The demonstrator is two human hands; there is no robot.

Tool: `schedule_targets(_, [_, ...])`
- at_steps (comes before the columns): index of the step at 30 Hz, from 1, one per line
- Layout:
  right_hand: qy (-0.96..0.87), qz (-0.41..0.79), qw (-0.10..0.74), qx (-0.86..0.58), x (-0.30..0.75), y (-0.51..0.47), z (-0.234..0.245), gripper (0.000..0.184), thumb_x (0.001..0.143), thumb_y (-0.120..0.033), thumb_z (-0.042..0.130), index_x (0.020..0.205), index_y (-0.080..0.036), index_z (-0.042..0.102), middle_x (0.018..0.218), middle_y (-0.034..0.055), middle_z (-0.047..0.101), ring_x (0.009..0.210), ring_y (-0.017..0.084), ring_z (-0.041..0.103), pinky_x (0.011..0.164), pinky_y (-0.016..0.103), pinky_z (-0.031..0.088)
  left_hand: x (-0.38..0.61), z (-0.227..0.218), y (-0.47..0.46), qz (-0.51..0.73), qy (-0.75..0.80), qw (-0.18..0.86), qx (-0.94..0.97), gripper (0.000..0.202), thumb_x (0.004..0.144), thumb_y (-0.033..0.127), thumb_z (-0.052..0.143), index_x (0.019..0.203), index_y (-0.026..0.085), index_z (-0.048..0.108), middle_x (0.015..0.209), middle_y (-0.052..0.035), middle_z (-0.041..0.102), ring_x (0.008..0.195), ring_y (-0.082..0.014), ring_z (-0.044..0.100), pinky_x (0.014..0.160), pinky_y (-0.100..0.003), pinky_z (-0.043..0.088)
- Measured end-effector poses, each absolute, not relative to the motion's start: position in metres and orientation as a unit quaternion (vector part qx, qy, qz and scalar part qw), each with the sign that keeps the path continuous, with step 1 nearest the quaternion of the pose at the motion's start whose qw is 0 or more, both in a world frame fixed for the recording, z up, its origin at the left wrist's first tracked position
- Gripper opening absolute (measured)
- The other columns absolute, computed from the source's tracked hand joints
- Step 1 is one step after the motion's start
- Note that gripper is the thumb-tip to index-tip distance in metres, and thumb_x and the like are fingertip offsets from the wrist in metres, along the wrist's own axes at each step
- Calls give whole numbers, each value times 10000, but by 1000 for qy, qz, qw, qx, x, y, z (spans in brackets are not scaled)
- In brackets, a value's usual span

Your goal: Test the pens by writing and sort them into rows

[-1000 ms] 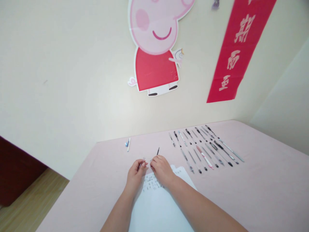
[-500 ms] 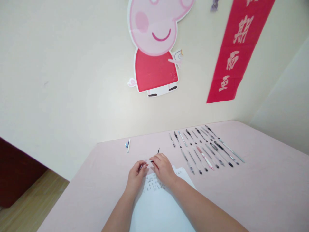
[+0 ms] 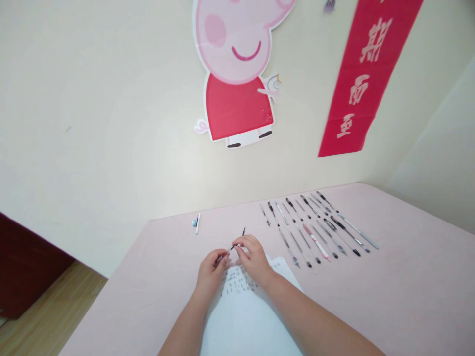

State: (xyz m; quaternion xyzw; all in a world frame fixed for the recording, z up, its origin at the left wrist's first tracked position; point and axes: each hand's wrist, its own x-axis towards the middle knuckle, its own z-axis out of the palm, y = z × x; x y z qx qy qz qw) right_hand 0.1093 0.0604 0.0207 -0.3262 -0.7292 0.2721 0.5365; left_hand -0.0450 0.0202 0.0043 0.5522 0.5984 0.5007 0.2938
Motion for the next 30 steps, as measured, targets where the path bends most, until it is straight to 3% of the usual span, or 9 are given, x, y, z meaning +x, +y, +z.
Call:
schedule_targets(10, [-743,283,507,-332,107,62,16,117,782,-126,575,801,-196,667,805,38,665,804,166,580,765,308,442,-44,6,19,490,595,281,572,204,698,329,610,824,185,681,805,-55,690,747,-193,616,691,-308,478])
schedule_targets(30, [-750,264,512,-326,109,63,16,143,823,-187,559,851,-206,697,813,45,680,806,168,583,770,318,448,-45,4,19,482,596,279,579,204,715,323,598,842,185,677,819,-56,686,755,-195,618,705,-314,479])
